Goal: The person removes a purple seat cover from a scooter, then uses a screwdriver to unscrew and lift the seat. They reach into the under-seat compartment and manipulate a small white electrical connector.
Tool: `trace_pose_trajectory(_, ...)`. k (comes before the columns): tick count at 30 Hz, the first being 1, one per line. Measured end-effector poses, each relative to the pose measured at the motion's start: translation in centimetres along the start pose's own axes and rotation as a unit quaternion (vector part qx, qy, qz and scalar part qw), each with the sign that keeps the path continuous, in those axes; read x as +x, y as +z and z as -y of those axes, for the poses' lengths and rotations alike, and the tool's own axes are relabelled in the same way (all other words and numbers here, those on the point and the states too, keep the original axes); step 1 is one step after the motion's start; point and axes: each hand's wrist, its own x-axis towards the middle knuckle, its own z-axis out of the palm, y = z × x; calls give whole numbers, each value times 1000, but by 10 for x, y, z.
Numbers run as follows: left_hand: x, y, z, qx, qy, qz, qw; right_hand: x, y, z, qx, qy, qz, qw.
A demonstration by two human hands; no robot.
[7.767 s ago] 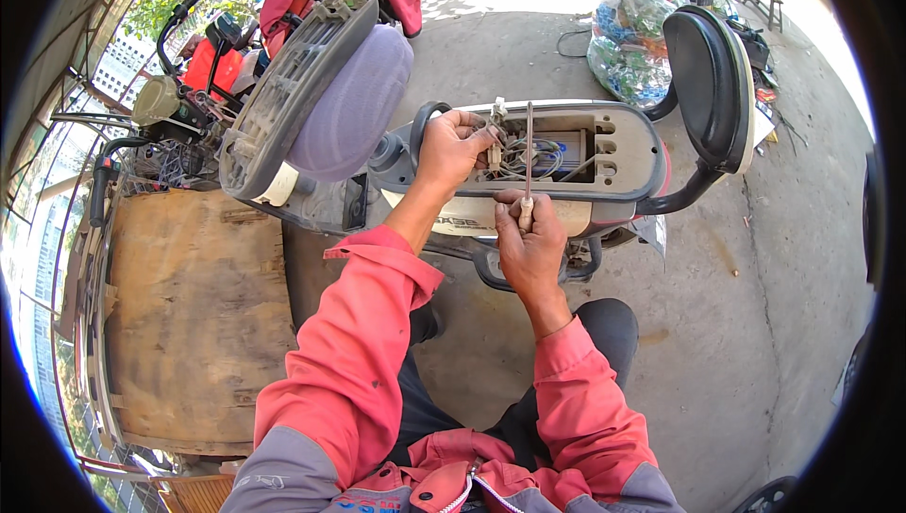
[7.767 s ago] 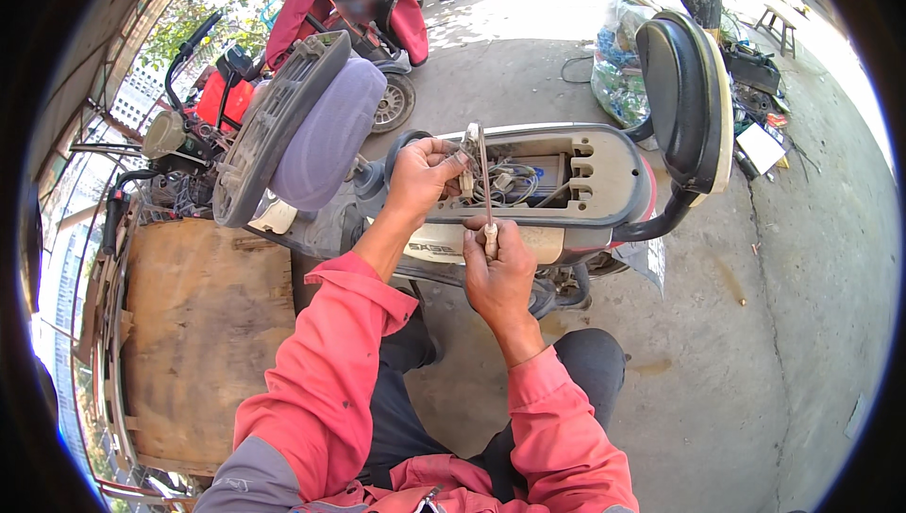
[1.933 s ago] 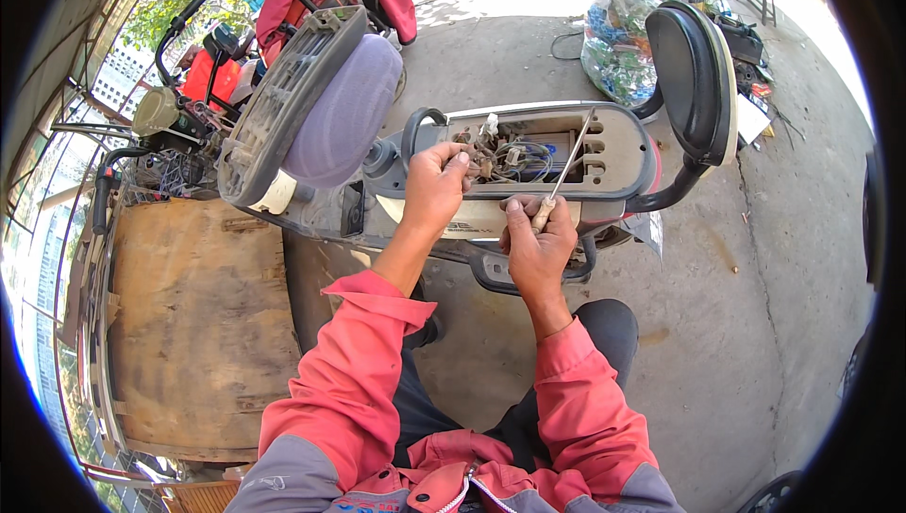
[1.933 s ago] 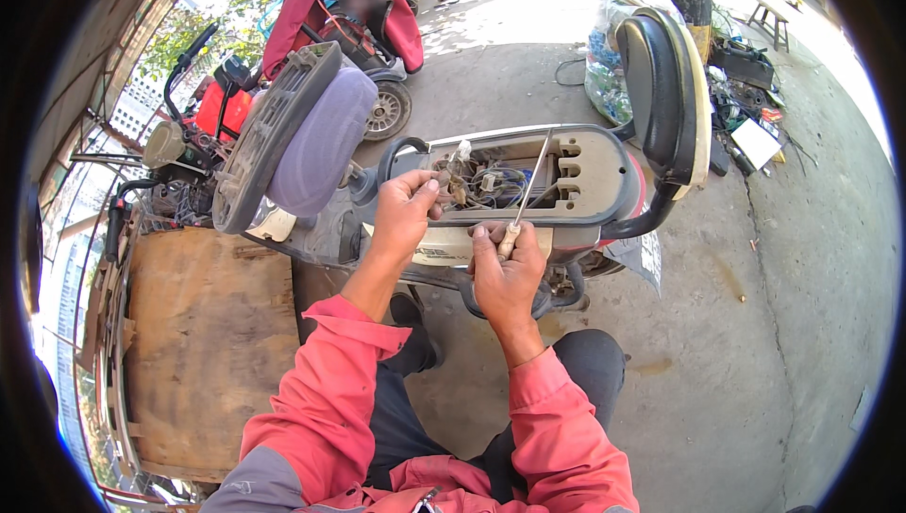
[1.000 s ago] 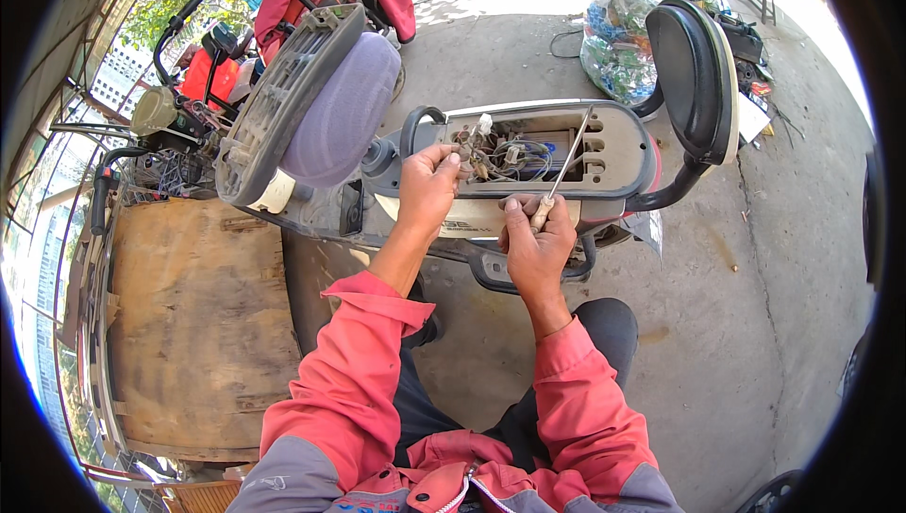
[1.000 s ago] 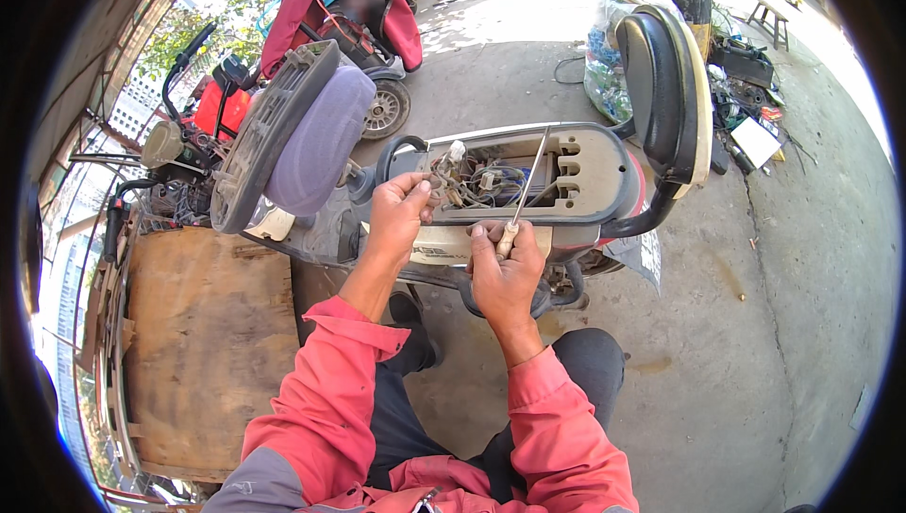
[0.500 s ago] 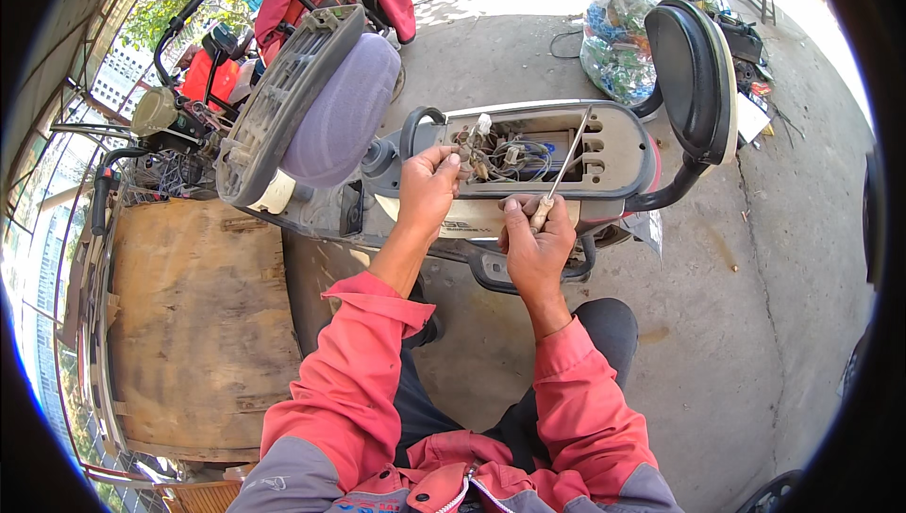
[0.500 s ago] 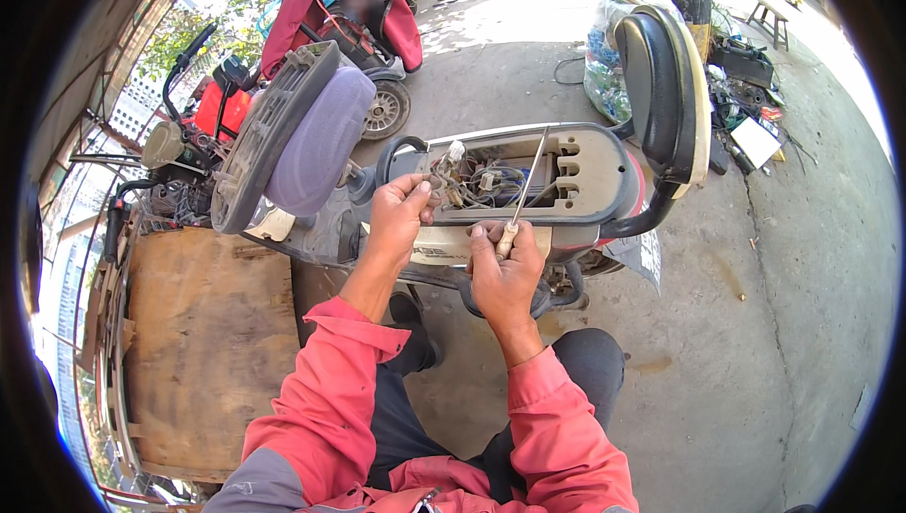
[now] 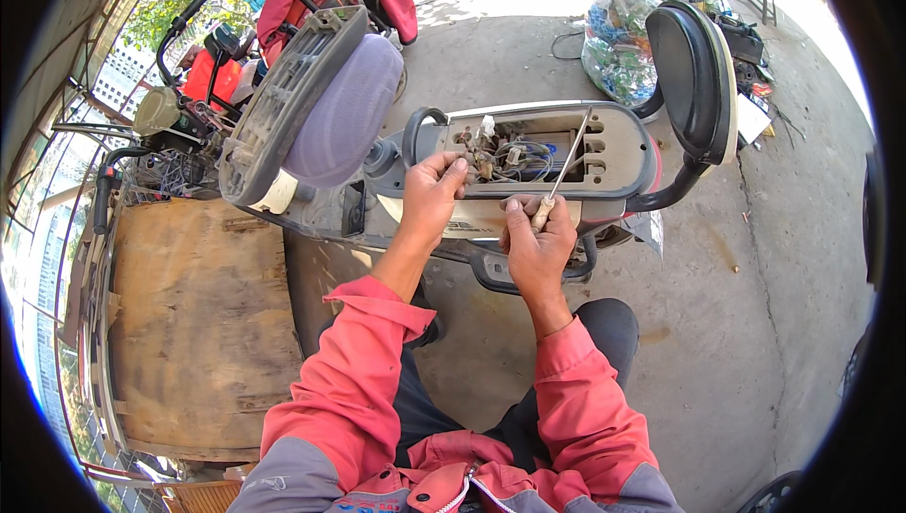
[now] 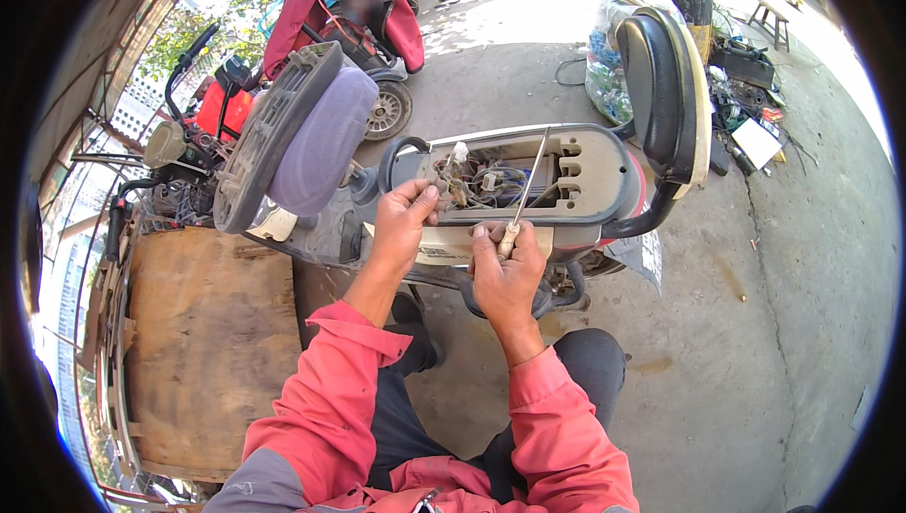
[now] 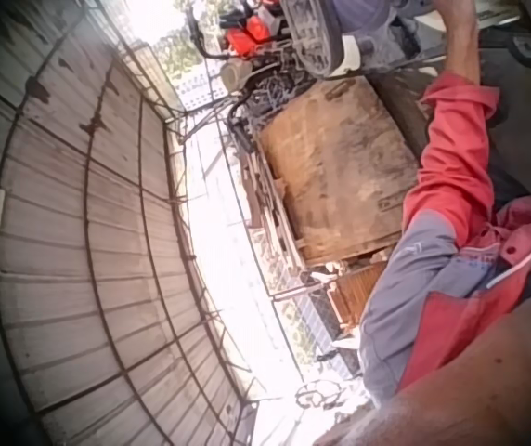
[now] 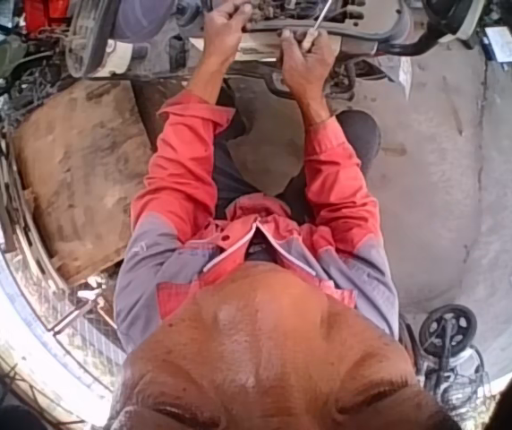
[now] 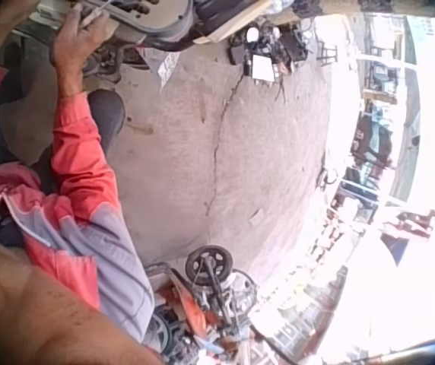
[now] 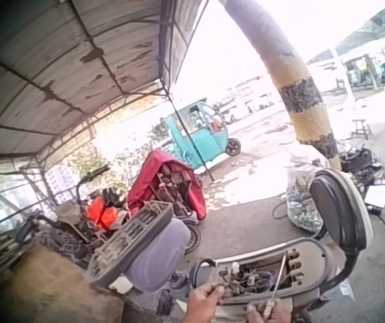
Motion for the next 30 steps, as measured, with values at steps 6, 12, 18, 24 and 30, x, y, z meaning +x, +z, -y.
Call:
trace_pose_trajectory(6, -2, 1, -3, 11, 10, 15, 1000, 0, 0, -3, -7, -6, 0, 1000)
trace_pose_trajectory(12, -3, 8, -18, 59, -1, 34, 998, 0, 0, -1, -4, 6, -1, 1000)
trace_pose_trajectory(18, -6, 13, -26, 76, 13, 37, 996, 0, 0, -4, -15, -5, 1, 1000)
trace_pose_trajectory(24, -22, -5, -30, 131, 27, 2, 991, 1, -3, -4, -18, 1, 5, 1000)
trace_pose_trajectory(30, -76, -37, -12, 190, -26, 27, 981, 1, -7, -4, -12, 2, 10, 1000)
